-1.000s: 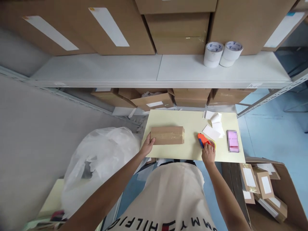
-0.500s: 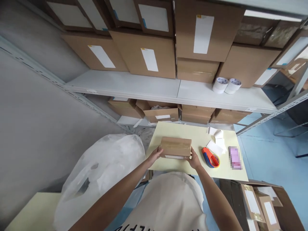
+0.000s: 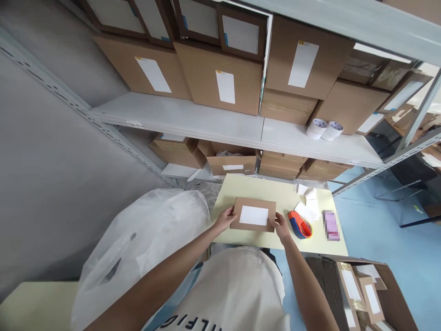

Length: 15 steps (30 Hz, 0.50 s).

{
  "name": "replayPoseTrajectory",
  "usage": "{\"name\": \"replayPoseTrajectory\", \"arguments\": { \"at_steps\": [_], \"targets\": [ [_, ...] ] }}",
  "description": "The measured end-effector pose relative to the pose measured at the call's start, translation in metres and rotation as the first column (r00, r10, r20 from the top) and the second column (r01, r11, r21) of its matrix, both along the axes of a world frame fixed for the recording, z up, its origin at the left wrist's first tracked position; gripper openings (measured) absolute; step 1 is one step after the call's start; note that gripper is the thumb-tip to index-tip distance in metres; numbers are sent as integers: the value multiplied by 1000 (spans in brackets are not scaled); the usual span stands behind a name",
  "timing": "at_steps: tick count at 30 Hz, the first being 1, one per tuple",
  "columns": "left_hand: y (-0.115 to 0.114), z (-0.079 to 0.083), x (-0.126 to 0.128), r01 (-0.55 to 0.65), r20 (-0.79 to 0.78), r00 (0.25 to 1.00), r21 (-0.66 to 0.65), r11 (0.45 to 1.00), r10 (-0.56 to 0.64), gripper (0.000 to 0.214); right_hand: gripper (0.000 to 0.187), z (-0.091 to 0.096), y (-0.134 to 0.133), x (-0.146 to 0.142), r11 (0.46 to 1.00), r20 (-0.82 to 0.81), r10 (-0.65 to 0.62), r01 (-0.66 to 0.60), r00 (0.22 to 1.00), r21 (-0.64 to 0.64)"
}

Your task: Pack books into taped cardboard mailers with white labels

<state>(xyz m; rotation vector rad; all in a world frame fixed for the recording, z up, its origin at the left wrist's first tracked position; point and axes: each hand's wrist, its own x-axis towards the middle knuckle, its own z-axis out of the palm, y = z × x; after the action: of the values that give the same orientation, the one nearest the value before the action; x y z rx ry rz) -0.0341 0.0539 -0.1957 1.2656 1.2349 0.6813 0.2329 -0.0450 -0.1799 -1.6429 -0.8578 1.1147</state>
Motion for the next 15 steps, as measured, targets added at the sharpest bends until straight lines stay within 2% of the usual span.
{"name": "replayPoseTrajectory", "arguments": {
  "at_steps": [5, 9, 15],
  "targets": [
    [-8, -14, -1, -18, -10, 1000, -43, 999, 18, 53, 76, -13, -25, -4, 993, -31, -110, 108, 994, -56],
    [-14, -19, 7, -5, 0, 1000, -43, 999, 5, 56, 81, -23, -42, -11, 995, -15, -92, 91, 996, -51],
    [4, -12, 28, 18, -129, 991, -29, 999, -21, 59, 99, -23, -26, 0, 994, -23, -67, 65, 997, -93]
  ]
}}
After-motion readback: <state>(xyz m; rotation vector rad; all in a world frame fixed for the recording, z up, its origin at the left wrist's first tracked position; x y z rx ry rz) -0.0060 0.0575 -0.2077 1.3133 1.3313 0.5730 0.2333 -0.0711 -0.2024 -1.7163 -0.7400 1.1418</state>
